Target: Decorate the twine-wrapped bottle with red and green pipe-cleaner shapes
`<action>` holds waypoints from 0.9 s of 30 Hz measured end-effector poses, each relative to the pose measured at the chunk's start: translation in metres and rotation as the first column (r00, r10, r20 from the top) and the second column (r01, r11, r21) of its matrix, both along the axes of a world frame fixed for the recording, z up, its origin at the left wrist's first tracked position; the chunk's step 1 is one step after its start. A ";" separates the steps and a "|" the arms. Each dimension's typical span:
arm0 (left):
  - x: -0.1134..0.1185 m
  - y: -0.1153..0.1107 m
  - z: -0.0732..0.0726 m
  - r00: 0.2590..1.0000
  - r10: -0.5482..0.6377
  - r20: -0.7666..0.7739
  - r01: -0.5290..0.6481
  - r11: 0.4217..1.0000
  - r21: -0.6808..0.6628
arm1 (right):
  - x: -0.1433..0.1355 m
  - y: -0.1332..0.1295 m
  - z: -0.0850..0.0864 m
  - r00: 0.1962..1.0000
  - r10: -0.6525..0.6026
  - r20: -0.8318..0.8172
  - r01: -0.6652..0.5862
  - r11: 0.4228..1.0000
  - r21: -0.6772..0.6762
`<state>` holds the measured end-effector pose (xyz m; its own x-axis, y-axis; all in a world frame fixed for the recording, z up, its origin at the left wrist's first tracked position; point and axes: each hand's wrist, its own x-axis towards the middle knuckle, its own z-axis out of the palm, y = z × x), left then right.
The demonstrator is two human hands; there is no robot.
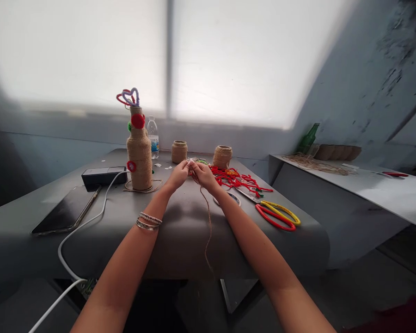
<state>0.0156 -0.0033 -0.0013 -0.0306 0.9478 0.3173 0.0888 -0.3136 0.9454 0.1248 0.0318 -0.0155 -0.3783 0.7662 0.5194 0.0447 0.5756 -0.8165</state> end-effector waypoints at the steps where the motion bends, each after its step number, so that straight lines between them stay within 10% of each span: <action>1: -0.001 -0.002 0.003 1.000 -0.010 0.004 0.010 1.000 -0.013 | 0.000 0.000 0.001 0.999 0.031 -0.016 -0.032 0.999 -0.027; 16: -0.014 -0.013 0.010 0.981 -0.191 0.028 0.193 0.964 -0.186 | 0.011 -0.010 0.014 0.993 0.119 0.011 -0.115 0.976 -0.184; 27: 0.003 -0.009 0.007 0.997 -0.019 0.081 0.032 0.986 -0.163 | 0.001 -0.006 -0.001 0.960 -0.266 0.086 0.245 0.948 0.204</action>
